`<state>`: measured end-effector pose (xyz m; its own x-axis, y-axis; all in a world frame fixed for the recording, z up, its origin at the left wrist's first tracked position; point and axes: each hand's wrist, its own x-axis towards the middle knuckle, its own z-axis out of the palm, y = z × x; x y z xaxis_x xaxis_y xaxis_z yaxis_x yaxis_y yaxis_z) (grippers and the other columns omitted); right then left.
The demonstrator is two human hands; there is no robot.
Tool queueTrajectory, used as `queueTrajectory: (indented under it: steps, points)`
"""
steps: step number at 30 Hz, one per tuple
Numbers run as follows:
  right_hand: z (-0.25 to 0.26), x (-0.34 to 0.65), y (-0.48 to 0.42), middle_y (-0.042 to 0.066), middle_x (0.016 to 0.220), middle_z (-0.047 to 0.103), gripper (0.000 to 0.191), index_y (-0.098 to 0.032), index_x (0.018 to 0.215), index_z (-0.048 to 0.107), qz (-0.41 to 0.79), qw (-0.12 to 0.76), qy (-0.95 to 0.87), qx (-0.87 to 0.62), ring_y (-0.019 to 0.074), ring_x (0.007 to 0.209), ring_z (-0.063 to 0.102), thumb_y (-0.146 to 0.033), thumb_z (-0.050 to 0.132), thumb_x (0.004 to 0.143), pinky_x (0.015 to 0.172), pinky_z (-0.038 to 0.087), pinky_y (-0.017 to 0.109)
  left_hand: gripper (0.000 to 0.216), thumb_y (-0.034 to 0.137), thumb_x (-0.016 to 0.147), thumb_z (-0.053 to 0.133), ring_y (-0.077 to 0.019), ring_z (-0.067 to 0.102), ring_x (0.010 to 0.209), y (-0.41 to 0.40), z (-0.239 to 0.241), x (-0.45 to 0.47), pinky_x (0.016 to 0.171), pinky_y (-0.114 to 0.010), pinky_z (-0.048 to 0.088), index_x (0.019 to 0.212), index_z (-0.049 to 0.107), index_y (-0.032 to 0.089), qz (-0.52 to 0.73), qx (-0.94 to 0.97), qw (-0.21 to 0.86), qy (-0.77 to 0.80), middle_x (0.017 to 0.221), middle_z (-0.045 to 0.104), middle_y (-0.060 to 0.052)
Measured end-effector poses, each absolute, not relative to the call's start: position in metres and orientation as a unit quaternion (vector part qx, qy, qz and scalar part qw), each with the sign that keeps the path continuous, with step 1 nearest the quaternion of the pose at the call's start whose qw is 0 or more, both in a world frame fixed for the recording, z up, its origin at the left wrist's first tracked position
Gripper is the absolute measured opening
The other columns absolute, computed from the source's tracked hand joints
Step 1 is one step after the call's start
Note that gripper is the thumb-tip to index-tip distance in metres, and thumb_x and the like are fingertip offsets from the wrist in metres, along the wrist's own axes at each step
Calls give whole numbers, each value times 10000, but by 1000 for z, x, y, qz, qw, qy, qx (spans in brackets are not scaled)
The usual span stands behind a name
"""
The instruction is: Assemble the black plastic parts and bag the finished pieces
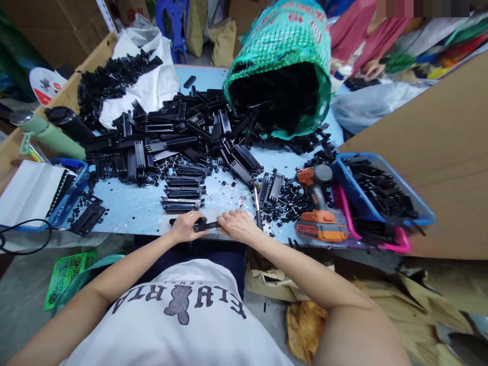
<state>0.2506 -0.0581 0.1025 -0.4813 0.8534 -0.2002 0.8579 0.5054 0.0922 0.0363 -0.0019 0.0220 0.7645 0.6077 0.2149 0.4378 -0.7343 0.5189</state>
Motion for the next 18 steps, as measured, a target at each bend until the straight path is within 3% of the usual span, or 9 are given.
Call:
queueTrajectory:
  steps: [4,6,9,11,14,18]
  points:
    - [78,263,-55,66,813,623,391,-168,928,591,-23,76,864,497,165,726,557,-479,355,928,633,267,284,580,582,760,551,-258,533,1061,8,31,38,884,-384,434,1171,502,176,195,921,217,260,1107,589,-115]
    - [62,268,-54,68,821,622,407,-164,925,603,-31,40,868,493,168,761,553,-488,355,925,656,281,285,490,484,837,490,-254,494,1123,31,36,31,940,-392,396,1219,476,178,241,893,197,325,1179,558,-120]
    - [40,269,-53,77,856,621,417,-158,948,613,-45,-17,876,479,172,813,544,-496,371,917,699,297,291,325,226,907,326,-245,522,1059,84,41,9,907,-381,400,1159,520,157,279,771,139,556,1108,567,-144]
    - [29,266,-53,81,864,618,411,-152,971,614,-57,-38,877,476,172,825,539,-488,384,915,719,307,294,333,125,863,342,-287,524,1039,118,40,-8,870,-406,401,1135,533,124,204,718,105,657,1079,549,-189]
    - [22,259,-49,74,854,615,403,-153,959,622,-79,-35,877,473,171,822,535,-484,398,910,742,325,295,287,82,807,418,-319,522,1011,148,32,-23,807,-407,414,1050,568,113,121,735,109,658,1084,527,-217]
    - [26,254,-24,82,933,614,359,-170,1012,608,-75,-29,837,542,183,891,530,-433,379,928,775,350,294,249,43,803,384,-314,501,1028,159,26,-24,790,-389,413,926,588,117,105,772,117,616,1088,537,-207]
